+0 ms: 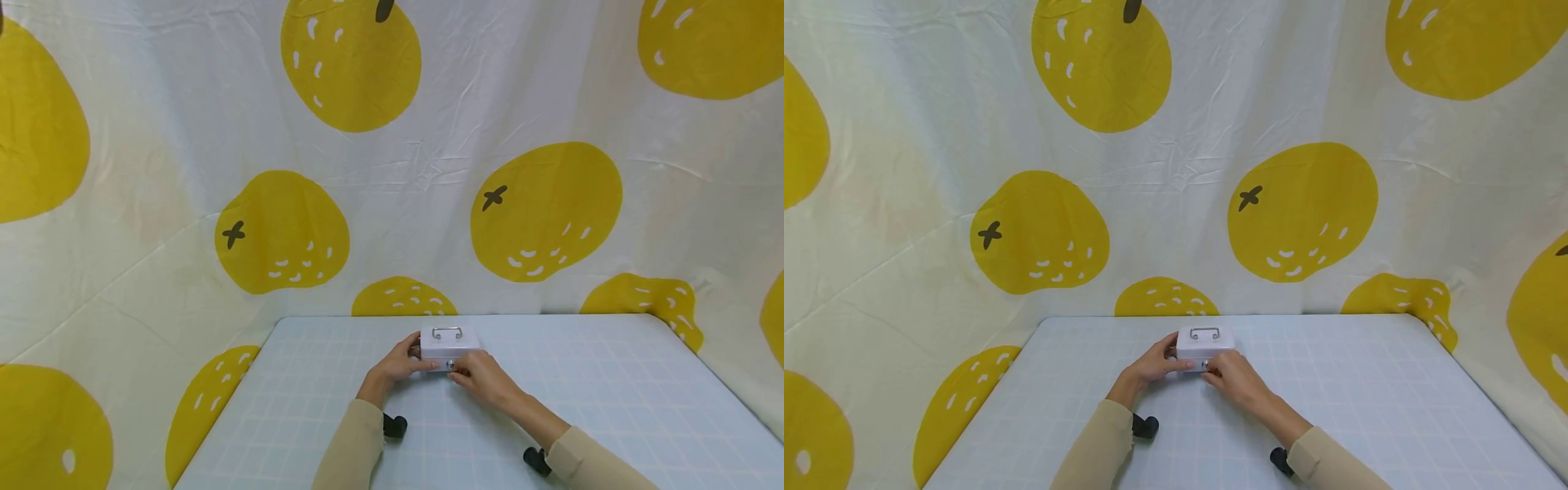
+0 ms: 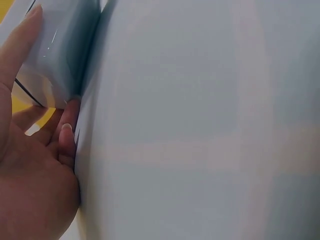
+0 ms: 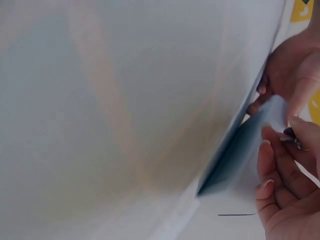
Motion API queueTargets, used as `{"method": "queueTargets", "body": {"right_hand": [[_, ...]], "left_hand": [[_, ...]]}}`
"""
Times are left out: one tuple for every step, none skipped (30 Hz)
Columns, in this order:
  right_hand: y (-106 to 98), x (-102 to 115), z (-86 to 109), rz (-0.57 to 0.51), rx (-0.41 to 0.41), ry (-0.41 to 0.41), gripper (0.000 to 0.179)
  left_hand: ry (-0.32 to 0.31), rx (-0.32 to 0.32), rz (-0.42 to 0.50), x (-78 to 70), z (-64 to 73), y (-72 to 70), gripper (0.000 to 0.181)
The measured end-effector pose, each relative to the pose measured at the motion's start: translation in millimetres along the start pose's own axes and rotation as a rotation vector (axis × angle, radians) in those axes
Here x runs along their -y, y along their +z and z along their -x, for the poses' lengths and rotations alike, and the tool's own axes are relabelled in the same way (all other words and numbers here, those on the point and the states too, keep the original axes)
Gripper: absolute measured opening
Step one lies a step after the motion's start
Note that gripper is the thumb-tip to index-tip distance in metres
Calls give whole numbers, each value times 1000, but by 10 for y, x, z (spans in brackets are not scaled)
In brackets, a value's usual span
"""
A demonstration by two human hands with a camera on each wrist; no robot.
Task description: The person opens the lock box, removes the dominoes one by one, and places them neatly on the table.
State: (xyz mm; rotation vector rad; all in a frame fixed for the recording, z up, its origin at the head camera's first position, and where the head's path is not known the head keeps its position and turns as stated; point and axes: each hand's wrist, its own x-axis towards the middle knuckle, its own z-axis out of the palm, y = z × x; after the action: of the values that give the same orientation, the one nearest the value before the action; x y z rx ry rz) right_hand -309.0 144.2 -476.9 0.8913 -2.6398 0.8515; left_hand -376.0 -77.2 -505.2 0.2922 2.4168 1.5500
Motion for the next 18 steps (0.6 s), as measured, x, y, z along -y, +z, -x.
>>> {"method": "queueTargets", "body": {"right_hand": [[3, 0, -3, 9, -3, -5, 8], [6, 0, -6, 17, -5, -10, 8], [9, 0, -9, 26, -5, -12, 8], [9, -1, -11, 32, -5, -14, 7], [7, 0, -13, 34, -3, -13, 7], [3, 2, -15, 29, 1, -8, 7], [-3, 6, -17, 23, 5, 0, 7], [-8, 10, -20, 20, 9, 7, 8], [-15, 15, -22, 17, 12, 14, 8], [-19, 21, -25, 15, 14, 21, 9], [-24, 30, -27, 15, 15, 24, 10], [-25, 38, -30, 19, 13, 25, 10], [-25, 46, -33, 29, 7, 21, 10], [-23, 54, -37, 42, 2, 16, 11], [-20, 61, -39, 50, -4, 10, 12], [-16, 65, -40, 59, -10, 5, 13], [-13, 70, -40, 65, -16, 0, 14], [-9, 73, -39, 71, -23, -3, 14]], "left_hand": [[-1, 2, -1, 6, -6, -3, 93], [-3, 4, -2, 11, -10, -5, 93], [-3, 7, 3, 15, -15, -8, 93], [-4, 9, 6, 18, -18, -9, 93], [-6, 11, 12, 21, -19, -10, 94], [-9, 11, 19, 22, -20, -14, 94], [-8, 11, 23, 25, -22, -14, 94], [-6, 13, 28, 27, -26, -15, 93], [-3, 15, 34, 30, -28, -18, 92], [-3, 16, 35, 31, -31, -18, 92], [-1, 17, 39, 34, -33, -19, 92], [-4, 18, 39, 35, -35, -20, 92], [-6, 19, 37, 37, -37, -20, 92], [-7, 19, 37, 38, -39, -23, 92], [-10, 20, 35, 38, -39, -23, 93], [-12, 22, 31, 39, -39, -24, 93], [-13, 26, 33, 41, -38, -26, 94], [-16, 28, 35, 43, -39, -28, 94]]}}
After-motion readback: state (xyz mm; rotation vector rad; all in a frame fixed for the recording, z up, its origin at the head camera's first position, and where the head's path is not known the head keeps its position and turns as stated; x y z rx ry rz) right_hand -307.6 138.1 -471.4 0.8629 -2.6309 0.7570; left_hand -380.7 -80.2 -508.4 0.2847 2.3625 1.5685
